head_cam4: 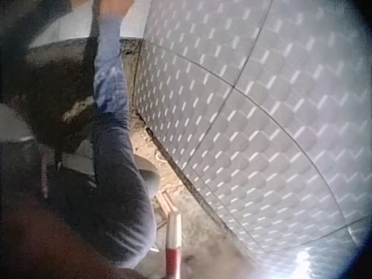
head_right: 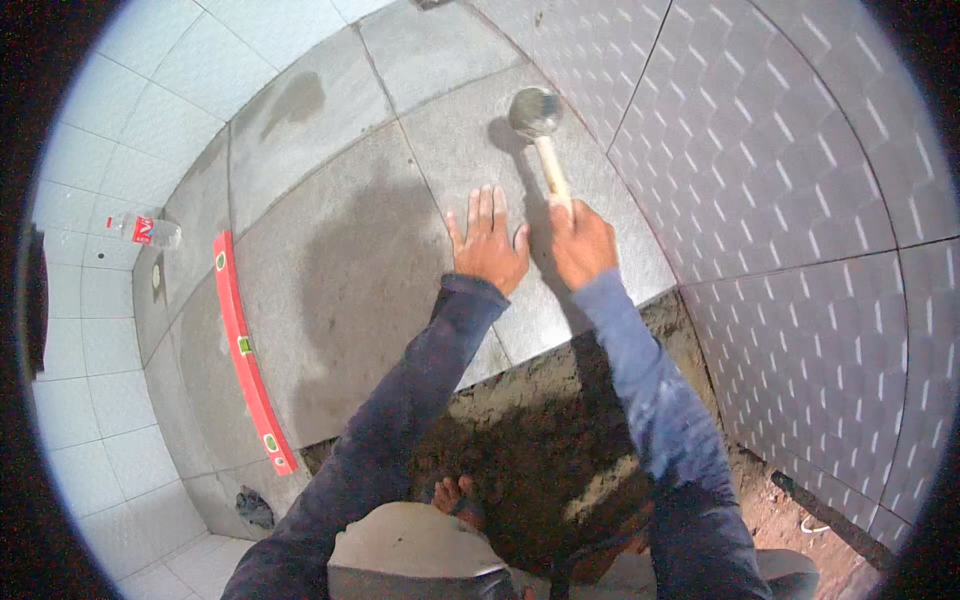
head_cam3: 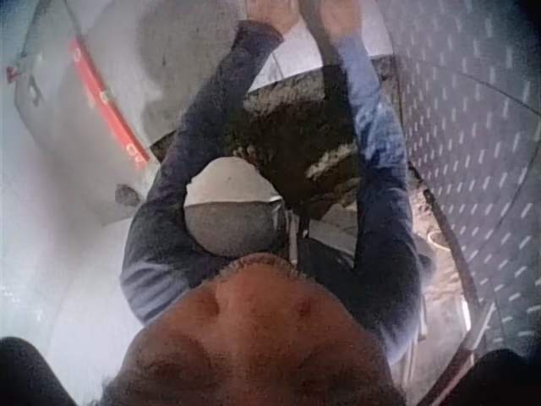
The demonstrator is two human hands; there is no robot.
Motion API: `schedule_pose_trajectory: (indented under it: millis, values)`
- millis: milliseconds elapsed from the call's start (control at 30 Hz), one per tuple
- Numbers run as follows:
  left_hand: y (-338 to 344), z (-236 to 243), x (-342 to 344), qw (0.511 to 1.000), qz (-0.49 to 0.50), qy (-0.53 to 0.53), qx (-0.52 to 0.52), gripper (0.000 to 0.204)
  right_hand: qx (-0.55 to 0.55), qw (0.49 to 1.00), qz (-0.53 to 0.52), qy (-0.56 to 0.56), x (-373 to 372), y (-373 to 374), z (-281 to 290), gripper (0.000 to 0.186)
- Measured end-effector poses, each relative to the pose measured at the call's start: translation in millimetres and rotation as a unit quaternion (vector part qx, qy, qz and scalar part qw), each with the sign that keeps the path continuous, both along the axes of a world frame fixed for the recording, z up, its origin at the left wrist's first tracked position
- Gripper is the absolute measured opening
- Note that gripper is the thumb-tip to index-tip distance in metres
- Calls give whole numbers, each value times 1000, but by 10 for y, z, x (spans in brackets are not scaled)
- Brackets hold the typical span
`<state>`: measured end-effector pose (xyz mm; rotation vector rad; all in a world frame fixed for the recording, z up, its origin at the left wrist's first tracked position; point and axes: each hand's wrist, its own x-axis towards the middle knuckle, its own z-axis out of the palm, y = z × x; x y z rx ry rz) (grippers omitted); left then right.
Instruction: The person places a large floor tile onto a bed of wet mortar, then uses a rubber mallet to tap it into position. They check the level with a spirit level and adjust the mortar underneath with a trowel before continuing to secure the tile.
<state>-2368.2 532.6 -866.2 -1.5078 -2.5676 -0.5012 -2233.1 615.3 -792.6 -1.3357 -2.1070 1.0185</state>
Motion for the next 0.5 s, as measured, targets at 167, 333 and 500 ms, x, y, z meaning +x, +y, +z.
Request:
schedule_pose_trajectory:
  millis: [167, 333, 500]
  values:
    - [-57, -162, 32, 999, -11, 29, 11, 70, 17, 1000, 13, 9, 816, -491, 147, 39]
    - [5, -103, 47, 999, -17, 26, -7, 68, 47, 994, 43, -84, 1235, -542, -249, 37]
    - [-21, -151, 68, 1000, -15, 25, -11, 66, 71, 993, 55, -78, 1451, -652, -284, 35]
